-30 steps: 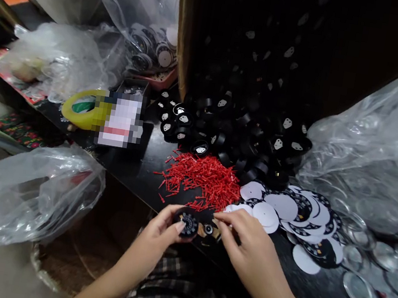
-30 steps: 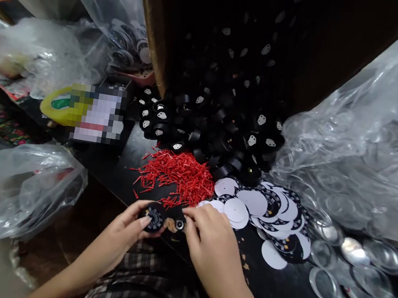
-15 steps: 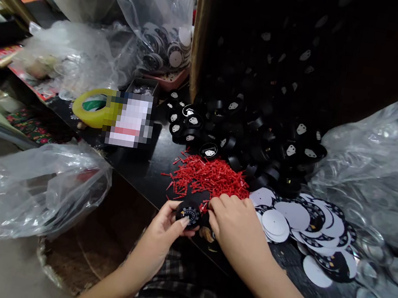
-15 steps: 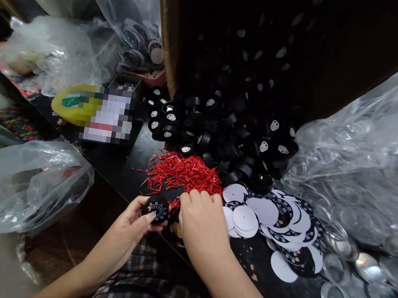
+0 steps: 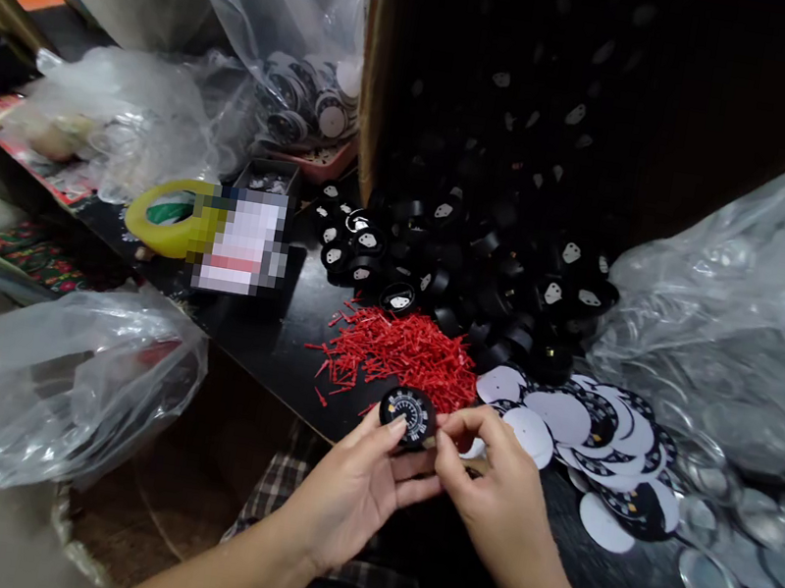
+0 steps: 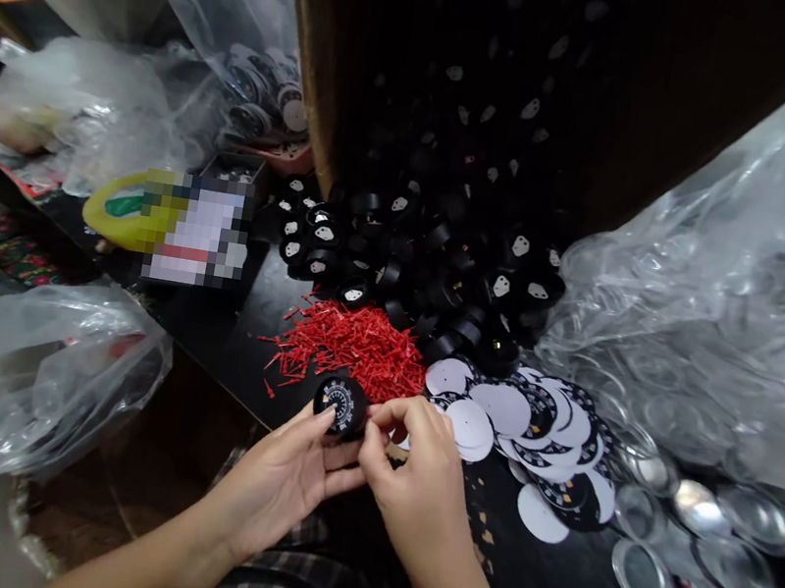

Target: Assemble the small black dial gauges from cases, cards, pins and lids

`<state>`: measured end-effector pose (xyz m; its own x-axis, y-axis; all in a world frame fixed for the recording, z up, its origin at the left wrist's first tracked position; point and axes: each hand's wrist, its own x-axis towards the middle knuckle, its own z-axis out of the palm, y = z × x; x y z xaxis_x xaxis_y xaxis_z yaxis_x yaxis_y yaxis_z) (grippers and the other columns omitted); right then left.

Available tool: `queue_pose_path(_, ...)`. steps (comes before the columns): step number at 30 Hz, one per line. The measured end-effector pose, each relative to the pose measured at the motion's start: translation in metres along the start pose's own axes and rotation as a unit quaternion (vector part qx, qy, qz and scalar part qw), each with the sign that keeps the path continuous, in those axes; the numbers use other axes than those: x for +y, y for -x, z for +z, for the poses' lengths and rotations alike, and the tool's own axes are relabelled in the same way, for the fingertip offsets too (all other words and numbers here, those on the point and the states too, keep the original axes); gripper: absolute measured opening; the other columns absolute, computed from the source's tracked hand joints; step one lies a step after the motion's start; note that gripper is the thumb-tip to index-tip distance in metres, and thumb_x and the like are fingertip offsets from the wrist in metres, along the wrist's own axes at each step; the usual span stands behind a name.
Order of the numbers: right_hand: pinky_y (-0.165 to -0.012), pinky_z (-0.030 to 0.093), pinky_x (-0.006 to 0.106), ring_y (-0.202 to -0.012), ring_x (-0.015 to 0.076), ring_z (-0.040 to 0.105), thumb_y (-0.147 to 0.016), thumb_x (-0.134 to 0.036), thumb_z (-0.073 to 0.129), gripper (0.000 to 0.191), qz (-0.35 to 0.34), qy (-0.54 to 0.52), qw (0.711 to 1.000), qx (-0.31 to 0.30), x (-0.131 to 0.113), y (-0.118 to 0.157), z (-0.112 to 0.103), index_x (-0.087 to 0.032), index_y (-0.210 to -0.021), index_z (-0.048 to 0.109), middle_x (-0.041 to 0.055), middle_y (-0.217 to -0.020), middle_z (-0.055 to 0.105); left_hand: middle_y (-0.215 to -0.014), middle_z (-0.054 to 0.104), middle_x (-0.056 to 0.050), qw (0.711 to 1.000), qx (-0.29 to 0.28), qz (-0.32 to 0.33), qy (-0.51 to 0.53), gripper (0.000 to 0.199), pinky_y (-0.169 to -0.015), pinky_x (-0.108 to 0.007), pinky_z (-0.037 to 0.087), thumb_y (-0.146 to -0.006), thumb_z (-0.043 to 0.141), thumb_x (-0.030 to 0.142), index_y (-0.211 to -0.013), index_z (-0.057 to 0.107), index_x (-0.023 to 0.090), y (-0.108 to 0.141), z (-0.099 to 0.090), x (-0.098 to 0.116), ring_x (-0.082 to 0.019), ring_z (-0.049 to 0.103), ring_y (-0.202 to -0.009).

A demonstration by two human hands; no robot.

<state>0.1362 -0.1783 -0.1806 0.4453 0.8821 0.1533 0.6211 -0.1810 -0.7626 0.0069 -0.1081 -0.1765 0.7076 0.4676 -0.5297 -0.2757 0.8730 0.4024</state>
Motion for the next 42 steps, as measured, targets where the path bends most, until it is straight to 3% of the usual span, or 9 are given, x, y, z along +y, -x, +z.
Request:
queue_pose_path(4, -0.079, 0.037, 0.034, -0.086, 0.0188, 0.055, -0.09, -0.021, 0.052, 0.003, -0.051, 0.069, 0.996, 0.038, 0.002, 0.01, -0.006, -0.021, -0.088, 0.055, 0.003, -0.089, 0.063, -0.109, 0.07, -0.009, 0.999, 0.019, 0.035, -0.028, 0.027, -0.099, -0.038, 0.046, -0.085, 0.064, 0.027, -0.11, 0.058, 0.017, -0.005, 0.004, -0.006, -0.021, 0.066, -0.104)
queue_pose_path(14, -0.076, 0.034, 0.036, -0.077, 0.0185, 0.053, -0.095, -0.024, 0.05, 0.012, -0.095, 0.13, 0.987, -0.006, 0.005, 0.009, -0.018, -0.019, -0.087, 0.057, 0.0032, -0.082, 0.06, -0.11, 0.069, -0.009, 0.985, 0.004, 0.085, -0.148, 0.032, -0.1, -0.039, 0.047, -0.082, 0.068, 0.032, -0.108, 0.06, 0.016, 0.001, 0.006, -0.005, -0.025, 0.062, -0.111)
queue_pose_path(17, -0.075, 0.035, 0.035, -0.074, 0.0173, 0.052, -0.095, -0.024, 0.049, 0.013, -0.079, 0.11, 0.991, -0.015, 0.005, 0.011, -0.021, -0.019, -0.085, 0.057, 0.0025, -0.08, 0.06, -0.109, 0.069, -0.009, 0.982, 0.0, 0.082, -0.169, 0.033, -0.098, -0.04, 0.048, -0.082, 0.068, 0.033, -0.109, 0.06, 0.017, 0.001, 0.006, -0.001, -0.025, 0.062, -0.11)
queue_pose_path(23, -0.068, 0.04, 0.029, -0.074, 0.0161, 0.054, -0.095, -0.028, 0.05, 0.016, -0.017, -0.027, 0.999, -0.012, -0.006, 0.017, -0.025, -0.022, -0.082, 0.058, 0.0012, -0.079, 0.06, -0.122, 0.063, -0.005, 0.973, 0.019, 0.093, -0.212, 0.048, -0.096, -0.035, 0.048, -0.084, 0.064, 0.031, -0.13, 0.05, 0.027, -0.004, 0.006, -0.002, -0.022, 0.06, -0.111)
queue_pose_path(28, -0.068, 0.04, 0.03, -0.073, 0.017, 0.053, -0.094, -0.027, 0.049, 0.016, -0.038, 0.022, 0.999, 0.011, -0.012, 0.017, -0.022, -0.022, -0.083, 0.06, 0.0024, -0.079, 0.061, -0.122, 0.063, -0.004, 0.961, -0.007, 0.096, -0.258, 0.033, -0.093, -0.03, 0.048, -0.084, 0.063, 0.028, -0.118, 0.06, 0.026, -0.006, 0.008, -0.01, -0.021, 0.057, -0.113)
queue_pose_path(36, -0.063, 0.041, 0.028, -0.07, 0.0149, 0.054, -0.093, -0.025, 0.05, 0.014, -0.018, 0.009, 1.0, 0.002, -0.01, 0.016, -0.023, -0.022, -0.081, 0.057, -0.0002, -0.075, 0.058, -0.118, 0.066, -0.001, 0.936, -0.032, 0.115, -0.33, 0.034, -0.099, -0.026, 0.043, -0.084, 0.062, 0.023, -0.118, 0.059, 0.027, -0.003, 0.013, -0.004, -0.017, 0.057, -0.114)
queue_pose_path(42, -0.06, 0.042, 0.027, -0.066, 0.0149, 0.056, -0.093, -0.026, 0.049, 0.018, -0.006, 0.001, 1.0, -0.007, -0.013, 0.018, -0.024, -0.022, -0.077, 0.057, -0.0003, -0.073, 0.06, -0.116, 0.067, -0.001, 0.907, -0.008, 0.137, -0.398, 0.032, -0.095, -0.025, 0.045, -0.086, 0.059, 0.025, -0.118, 0.059, 0.027, 0.001, 0.011, -0.001, -0.018, 0.06, -0.108)
